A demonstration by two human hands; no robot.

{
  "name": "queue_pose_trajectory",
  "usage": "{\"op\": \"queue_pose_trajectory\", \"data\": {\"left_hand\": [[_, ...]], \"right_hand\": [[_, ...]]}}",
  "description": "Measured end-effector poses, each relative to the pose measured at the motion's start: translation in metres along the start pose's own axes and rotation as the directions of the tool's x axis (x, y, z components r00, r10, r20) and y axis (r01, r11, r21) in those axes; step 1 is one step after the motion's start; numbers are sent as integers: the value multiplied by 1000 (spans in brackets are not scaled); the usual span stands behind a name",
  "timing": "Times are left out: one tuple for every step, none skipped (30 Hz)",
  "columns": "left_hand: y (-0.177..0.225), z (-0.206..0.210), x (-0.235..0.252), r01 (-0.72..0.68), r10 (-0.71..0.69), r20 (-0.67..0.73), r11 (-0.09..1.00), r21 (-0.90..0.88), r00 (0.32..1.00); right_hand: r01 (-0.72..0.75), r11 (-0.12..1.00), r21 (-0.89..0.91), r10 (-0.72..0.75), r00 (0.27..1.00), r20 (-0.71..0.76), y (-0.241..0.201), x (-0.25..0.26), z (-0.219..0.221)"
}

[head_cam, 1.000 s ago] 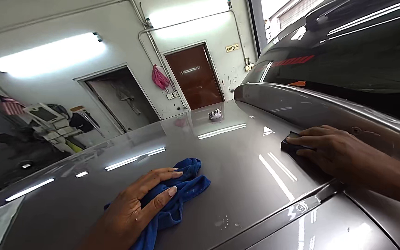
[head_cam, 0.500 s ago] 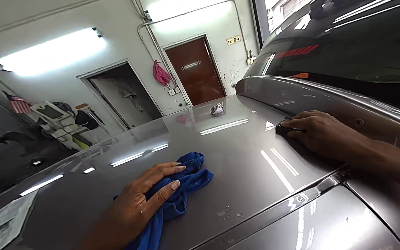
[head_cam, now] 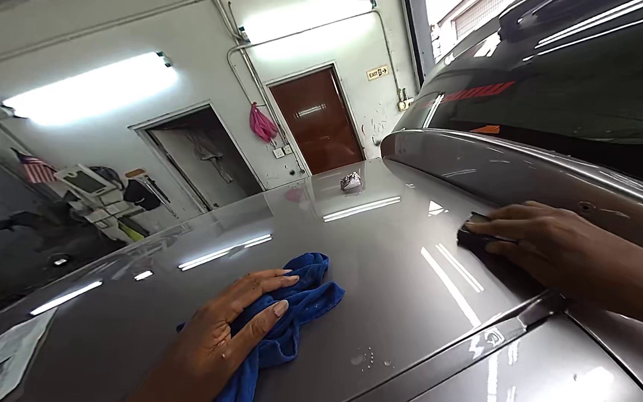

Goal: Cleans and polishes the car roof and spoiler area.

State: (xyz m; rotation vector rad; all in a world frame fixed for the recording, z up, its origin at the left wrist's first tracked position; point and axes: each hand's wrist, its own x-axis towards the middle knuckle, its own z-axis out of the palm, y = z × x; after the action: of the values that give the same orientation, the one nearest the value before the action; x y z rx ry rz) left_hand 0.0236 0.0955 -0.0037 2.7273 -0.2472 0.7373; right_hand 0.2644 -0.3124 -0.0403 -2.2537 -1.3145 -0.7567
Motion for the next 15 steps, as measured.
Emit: {"op": "queue_pose_trajectory", "data": {"left_hand": [[-1, 1, 1, 12, -12, -6, 1000, 10, 1000], [-2, 1, 1, 23, -23, -2, 1000, 12, 1000], [-2, 1, 1, 31, -31, 8, 999, 15, 999], [-2, 1, 1, 26, -26, 17, 999, 18, 1000], [-1, 1, 1, 18, -18, 16, 1000, 18, 1000], [0, 1, 0, 11, -11, 7, 1000, 15, 1000], [1, 0, 0, 1, -1, -2, 1000, 9, 1000], [1, 0, -1, -9, 9, -6, 1000, 4, 1000], [1, 0, -2, -11, 11, -7, 1000, -1, 1000], [1, 0, -1, -6, 6, -7, 1000, -1, 1000], [0, 0, 1, 6, -6, -7, 1000, 0, 1000], [-1, 0, 2, 24, -24, 0, 1000, -5, 1000], [0, 1, 2, 41, -41, 13, 999, -8, 999], [0, 0, 2, 45, -45, 26, 999, -10, 999], [-1, -1, 3, 38, -38, 30, 999, -11, 999]], "right_hand": [[1, 1000, -4, -1, 1000, -16, 0, 0, 0], [0, 1000, 7, 1, 1000, -15, 1, 3, 2], [-10, 1000, 23, 10, 1000, -5, 3, 8, 7], [-15, 999, 29, 15, 1000, -7, 8, 15, 14], [-18, 999, 33, 18, 1000, -12, 11, 22, 18], [-19, 999, 36, 19, 1000, -7, 12, 28, 18], [-25, 999, 39, 25, 1000, 6, 11, 28, 15], [-32, 998, 45, 32, 999, 16, 8, 23, 11], [-35, 998, 50, 34, 999, 25, 3, 13, 5], [-17, 999, 40, 17, 1000, 12, -1, 5, 0], [-2, 1000, 25, 3, 1000, -13, -3, 1, -1], [9, 1000, 29, -9, 1000, -26, -2, 1, -1], [6, 999, 39, -5, 1000, -12, 0, 4, 3], [-9, 999, 52, 9, 1000, 3, 3, 9, 9], [-23, 998, 51, 23, 1000, 4, 7, 18, 14]]}}
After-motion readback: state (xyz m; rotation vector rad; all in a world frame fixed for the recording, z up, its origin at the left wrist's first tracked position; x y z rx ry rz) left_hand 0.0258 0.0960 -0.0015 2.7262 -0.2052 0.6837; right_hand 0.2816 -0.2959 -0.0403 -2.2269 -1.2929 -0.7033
